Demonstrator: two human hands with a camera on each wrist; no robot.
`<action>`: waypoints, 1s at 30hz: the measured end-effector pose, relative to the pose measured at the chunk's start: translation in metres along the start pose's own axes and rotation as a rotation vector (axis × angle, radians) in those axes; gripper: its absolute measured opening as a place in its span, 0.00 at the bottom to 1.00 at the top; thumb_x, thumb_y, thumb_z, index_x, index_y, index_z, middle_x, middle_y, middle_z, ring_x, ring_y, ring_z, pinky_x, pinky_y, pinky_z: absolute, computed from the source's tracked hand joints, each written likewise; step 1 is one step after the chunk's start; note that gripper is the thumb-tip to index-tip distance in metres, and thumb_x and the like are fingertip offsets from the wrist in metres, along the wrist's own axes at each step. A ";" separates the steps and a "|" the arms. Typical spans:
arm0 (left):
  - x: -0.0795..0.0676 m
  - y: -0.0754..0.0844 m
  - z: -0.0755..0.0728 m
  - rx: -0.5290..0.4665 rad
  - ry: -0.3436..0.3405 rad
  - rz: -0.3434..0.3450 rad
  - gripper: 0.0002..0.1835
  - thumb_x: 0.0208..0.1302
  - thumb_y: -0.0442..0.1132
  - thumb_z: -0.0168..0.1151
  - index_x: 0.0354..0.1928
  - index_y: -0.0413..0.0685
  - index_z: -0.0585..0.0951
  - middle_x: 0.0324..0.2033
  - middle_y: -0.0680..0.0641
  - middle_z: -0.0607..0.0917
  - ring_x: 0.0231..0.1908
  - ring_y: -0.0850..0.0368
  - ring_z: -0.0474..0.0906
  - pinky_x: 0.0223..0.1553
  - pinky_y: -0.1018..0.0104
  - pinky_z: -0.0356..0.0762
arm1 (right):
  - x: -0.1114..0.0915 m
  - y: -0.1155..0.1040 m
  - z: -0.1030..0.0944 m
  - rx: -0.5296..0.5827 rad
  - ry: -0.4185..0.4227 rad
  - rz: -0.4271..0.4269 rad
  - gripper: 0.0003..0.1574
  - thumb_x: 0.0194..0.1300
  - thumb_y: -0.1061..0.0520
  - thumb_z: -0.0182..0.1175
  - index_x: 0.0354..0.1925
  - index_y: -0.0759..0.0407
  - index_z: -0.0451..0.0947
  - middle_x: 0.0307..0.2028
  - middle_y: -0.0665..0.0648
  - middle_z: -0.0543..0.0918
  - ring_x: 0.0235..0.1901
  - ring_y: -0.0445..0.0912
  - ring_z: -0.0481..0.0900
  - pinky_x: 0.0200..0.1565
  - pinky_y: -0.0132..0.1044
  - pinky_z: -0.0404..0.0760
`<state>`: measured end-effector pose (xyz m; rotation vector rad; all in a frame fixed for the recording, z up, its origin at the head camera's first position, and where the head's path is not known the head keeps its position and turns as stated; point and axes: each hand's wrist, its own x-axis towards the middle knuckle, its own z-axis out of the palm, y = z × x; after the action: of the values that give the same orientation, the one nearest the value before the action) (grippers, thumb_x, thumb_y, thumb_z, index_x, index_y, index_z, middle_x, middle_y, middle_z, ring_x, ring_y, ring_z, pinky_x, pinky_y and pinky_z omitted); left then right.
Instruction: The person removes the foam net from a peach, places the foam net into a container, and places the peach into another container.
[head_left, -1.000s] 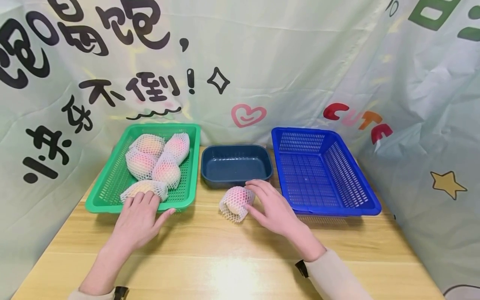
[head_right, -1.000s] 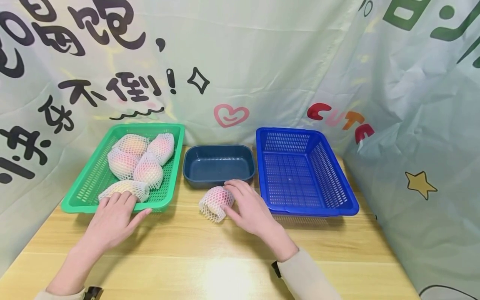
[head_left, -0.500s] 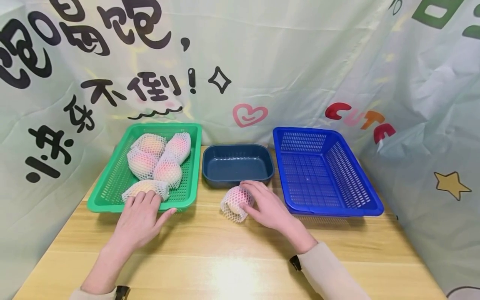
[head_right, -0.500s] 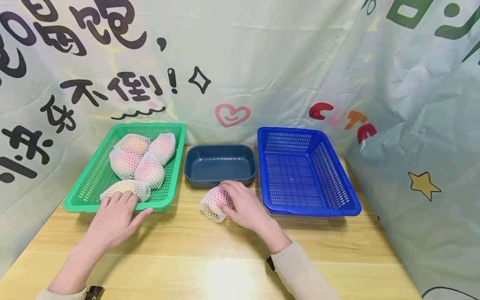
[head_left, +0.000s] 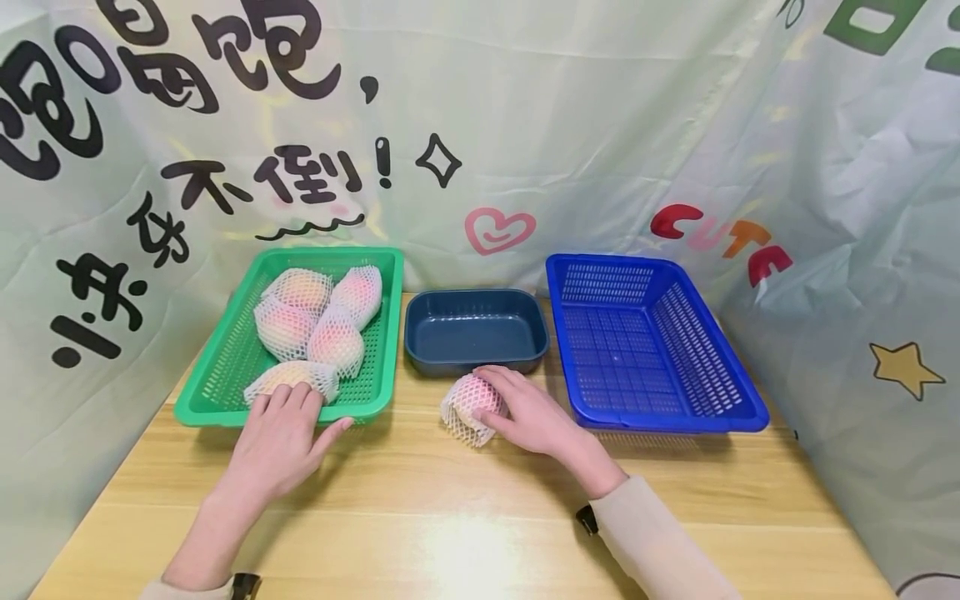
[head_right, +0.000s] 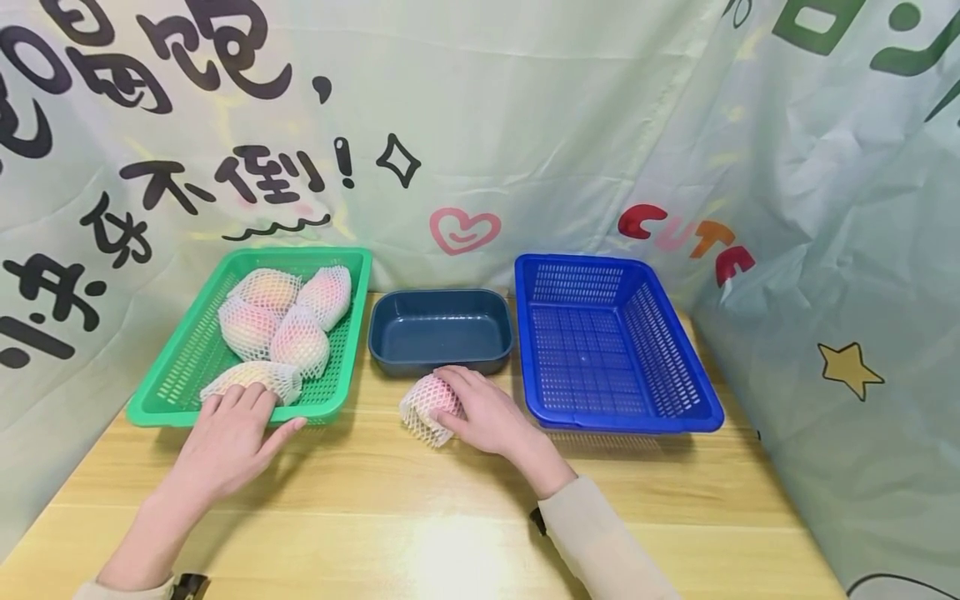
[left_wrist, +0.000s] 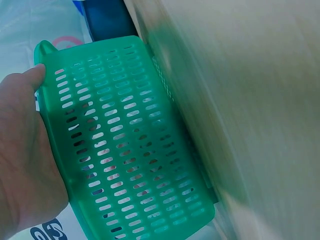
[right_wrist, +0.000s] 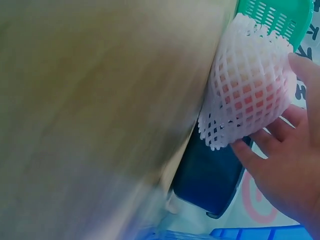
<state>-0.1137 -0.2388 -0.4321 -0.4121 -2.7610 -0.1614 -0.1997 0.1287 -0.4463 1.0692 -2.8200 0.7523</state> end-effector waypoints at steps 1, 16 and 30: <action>0.000 0.000 0.000 -0.001 0.001 0.000 0.24 0.73 0.60 0.60 0.39 0.44 0.75 0.34 0.47 0.72 0.38 0.44 0.69 0.40 0.49 0.63 | 0.000 0.001 0.000 0.015 -0.008 0.003 0.40 0.73 0.41 0.63 0.75 0.56 0.67 0.71 0.59 0.73 0.71 0.55 0.70 0.70 0.55 0.69; -0.001 -0.001 0.001 0.005 0.017 0.008 0.25 0.72 0.61 0.59 0.40 0.44 0.76 0.34 0.47 0.73 0.38 0.44 0.69 0.39 0.50 0.63 | 0.006 0.005 -0.002 0.206 -0.106 0.076 0.47 0.68 0.41 0.69 0.78 0.50 0.63 0.71 0.59 0.71 0.67 0.54 0.73 0.68 0.55 0.71; -0.001 -0.002 0.002 0.002 0.009 -0.008 0.26 0.73 0.62 0.59 0.42 0.43 0.77 0.36 0.47 0.75 0.38 0.45 0.69 0.40 0.49 0.64 | 0.010 -0.001 0.002 0.192 -0.037 0.099 0.46 0.61 0.51 0.71 0.73 0.56 0.67 0.64 0.60 0.76 0.57 0.51 0.79 0.61 0.51 0.78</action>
<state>-0.1139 -0.2406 -0.4347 -0.3992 -2.7536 -0.1624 -0.2065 0.1206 -0.4458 0.9806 -2.8980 1.0415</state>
